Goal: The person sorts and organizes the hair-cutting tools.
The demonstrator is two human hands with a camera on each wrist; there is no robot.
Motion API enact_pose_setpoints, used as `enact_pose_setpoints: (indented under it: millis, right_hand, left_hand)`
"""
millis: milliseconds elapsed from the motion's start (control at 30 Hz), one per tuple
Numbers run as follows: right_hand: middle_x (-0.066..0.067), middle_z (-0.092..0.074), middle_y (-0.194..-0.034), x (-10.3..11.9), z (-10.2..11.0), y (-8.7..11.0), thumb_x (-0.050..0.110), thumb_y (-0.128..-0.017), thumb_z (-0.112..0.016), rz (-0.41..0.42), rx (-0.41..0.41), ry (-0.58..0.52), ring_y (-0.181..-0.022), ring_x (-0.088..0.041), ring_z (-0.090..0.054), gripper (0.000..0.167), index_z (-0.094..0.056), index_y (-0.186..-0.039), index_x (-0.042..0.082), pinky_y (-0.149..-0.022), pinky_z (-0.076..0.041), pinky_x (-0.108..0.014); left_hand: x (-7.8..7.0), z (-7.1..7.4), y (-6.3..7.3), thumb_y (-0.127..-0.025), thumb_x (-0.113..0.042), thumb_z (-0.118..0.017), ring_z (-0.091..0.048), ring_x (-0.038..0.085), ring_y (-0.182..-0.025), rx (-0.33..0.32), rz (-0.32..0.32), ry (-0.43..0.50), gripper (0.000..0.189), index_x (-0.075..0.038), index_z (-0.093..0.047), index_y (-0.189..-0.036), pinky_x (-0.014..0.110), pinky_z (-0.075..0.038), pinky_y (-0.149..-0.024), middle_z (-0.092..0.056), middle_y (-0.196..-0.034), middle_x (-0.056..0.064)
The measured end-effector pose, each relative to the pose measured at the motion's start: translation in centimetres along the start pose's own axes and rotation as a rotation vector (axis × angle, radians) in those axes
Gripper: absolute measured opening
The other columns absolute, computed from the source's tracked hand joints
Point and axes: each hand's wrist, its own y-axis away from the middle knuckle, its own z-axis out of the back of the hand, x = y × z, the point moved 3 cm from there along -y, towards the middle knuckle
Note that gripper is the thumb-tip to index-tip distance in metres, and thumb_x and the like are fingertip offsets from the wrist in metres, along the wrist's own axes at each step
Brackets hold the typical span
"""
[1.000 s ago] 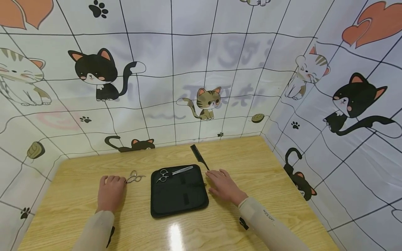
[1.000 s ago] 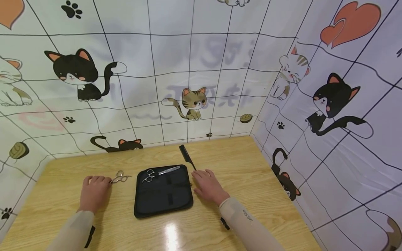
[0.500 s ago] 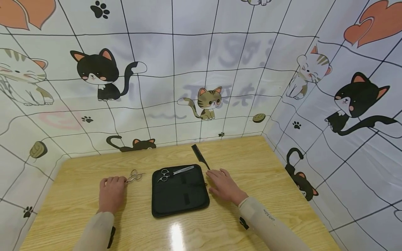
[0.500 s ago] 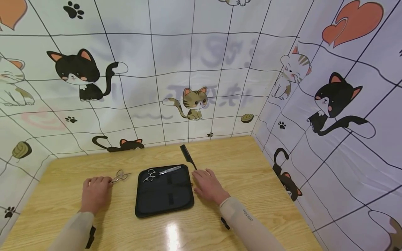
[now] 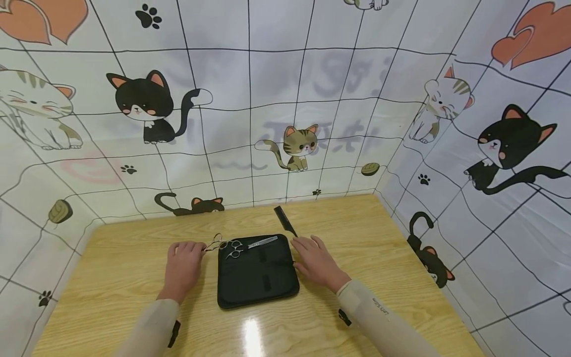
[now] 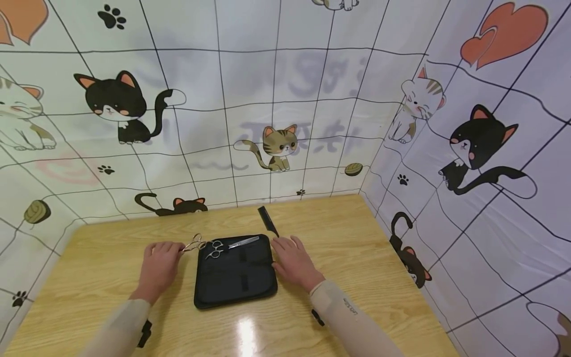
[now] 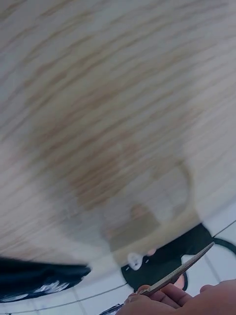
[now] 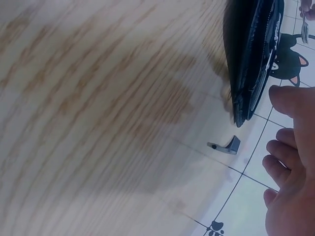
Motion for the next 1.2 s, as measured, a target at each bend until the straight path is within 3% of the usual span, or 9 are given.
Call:
enact_pose_setpoints:
  millis: [300, 533, 1000, 1200]
  right_hand:
    - [-0.012, -0.054, -0.141, 1.0, 0.7, -1.0, 0.037, -0.092, -0.066, 0.012, -0.07, -0.016, -0.131, -0.027, -0.051, 0.061, -0.05, -0.141, 0.005, -0.112, -0.034, -0.053]
    - [-0.01, -0.053, -0.143, 1.7, 0.8, -1.7, 0.041, -0.097, -0.057, 0.011, -0.086, -0.06, -0.133, -0.027, -0.05, 0.057, -0.049, -0.142, 0.008, -0.115, -0.031, -0.052]
    - [-0.006, -0.053, -0.143, 2.9, 0.7, -2.8, 0.044, -0.092, -0.064, 0.109, -0.148, 0.063, -0.134, -0.025, -0.048, 0.059, -0.052, -0.14, 0.011, -0.115, -0.031, -0.05]
    - [-0.008, -0.054, -0.141, 3.3, 0.6, -3.1, 0.045, -0.092, -0.063, 0.145, -0.141, 0.048, -0.132, -0.028, -0.05, 0.058, -0.054, -0.138, 0.011, -0.115, -0.033, -0.049]
  left_hand:
    - [-3.3, -0.2, -0.5, -0.088, -0.012, -0.07, -0.062, 0.027, -0.094, -0.092, -0.139, -0.01, 0.009, -0.009, -0.066, -0.096, 0.05, -0.043, -0.096, -0.066, -0.092, 0.007]
    - [-6.1, -0.6, -1.0, -0.088, -0.014, -0.07, -0.062, 0.027, -0.096, -0.061, -0.174, -0.006, 0.013, -0.01, -0.067, -0.1, 0.049, -0.044, -0.098, -0.067, -0.094, 0.006]
    - [-10.4, -0.9, -1.5, -0.092, -0.018, -0.067, -0.061, 0.025, -0.098, -0.022, -0.238, 0.004, 0.01, -0.011, -0.067, -0.099, 0.047, -0.043, -0.1, -0.066, -0.094, 0.004]
    - [-11.8, -1.1, -1.9, -0.092, -0.021, -0.067, -0.061, 0.024, -0.097, -0.03, -0.27, -0.002, 0.011, -0.012, -0.066, -0.098, 0.047, -0.045, -0.101, -0.065, -0.094, 0.003]
